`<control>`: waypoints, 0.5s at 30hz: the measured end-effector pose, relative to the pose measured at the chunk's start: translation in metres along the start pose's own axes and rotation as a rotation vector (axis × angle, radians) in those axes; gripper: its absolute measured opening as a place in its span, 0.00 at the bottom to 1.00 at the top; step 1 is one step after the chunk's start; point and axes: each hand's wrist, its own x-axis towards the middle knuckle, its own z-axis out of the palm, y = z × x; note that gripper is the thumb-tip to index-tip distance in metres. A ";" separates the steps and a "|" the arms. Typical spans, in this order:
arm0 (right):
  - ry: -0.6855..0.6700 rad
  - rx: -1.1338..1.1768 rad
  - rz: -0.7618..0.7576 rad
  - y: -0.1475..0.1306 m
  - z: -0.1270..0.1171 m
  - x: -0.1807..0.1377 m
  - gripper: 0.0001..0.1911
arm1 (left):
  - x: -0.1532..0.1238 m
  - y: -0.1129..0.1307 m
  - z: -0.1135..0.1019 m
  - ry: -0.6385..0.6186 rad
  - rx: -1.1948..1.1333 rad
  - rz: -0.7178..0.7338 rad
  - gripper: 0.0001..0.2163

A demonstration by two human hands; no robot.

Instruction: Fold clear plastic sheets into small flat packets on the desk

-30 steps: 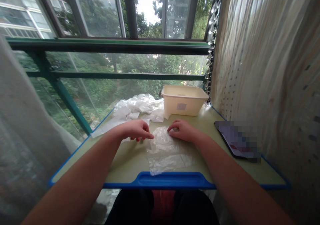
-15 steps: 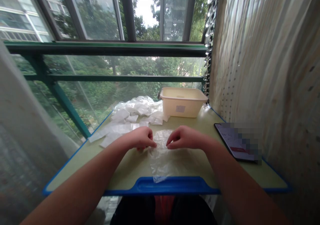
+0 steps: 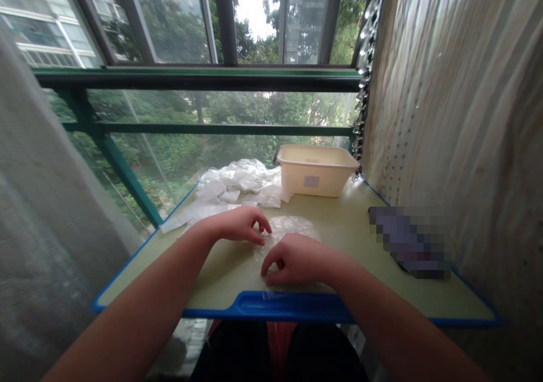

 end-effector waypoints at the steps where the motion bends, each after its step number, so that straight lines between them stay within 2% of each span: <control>1: -0.009 -0.021 -0.002 -0.002 0.001 0.000 0.11 | 0.001 -0.001 0.001 -0.037 -0.012 -0.012 0.18; 6: -0.043 -0.029 -0.003 -0.006 0.001 -0.005 0.13 | 0.001 -0.006 0.001 -0.115 -0.034 -0.044 0.21; 15: -0.102 0.060 -0.040 -0.005 -0.008 -0.013 0.13 | 0.002 -0.009 0.001 -0.078 0.002 -0.017 0.15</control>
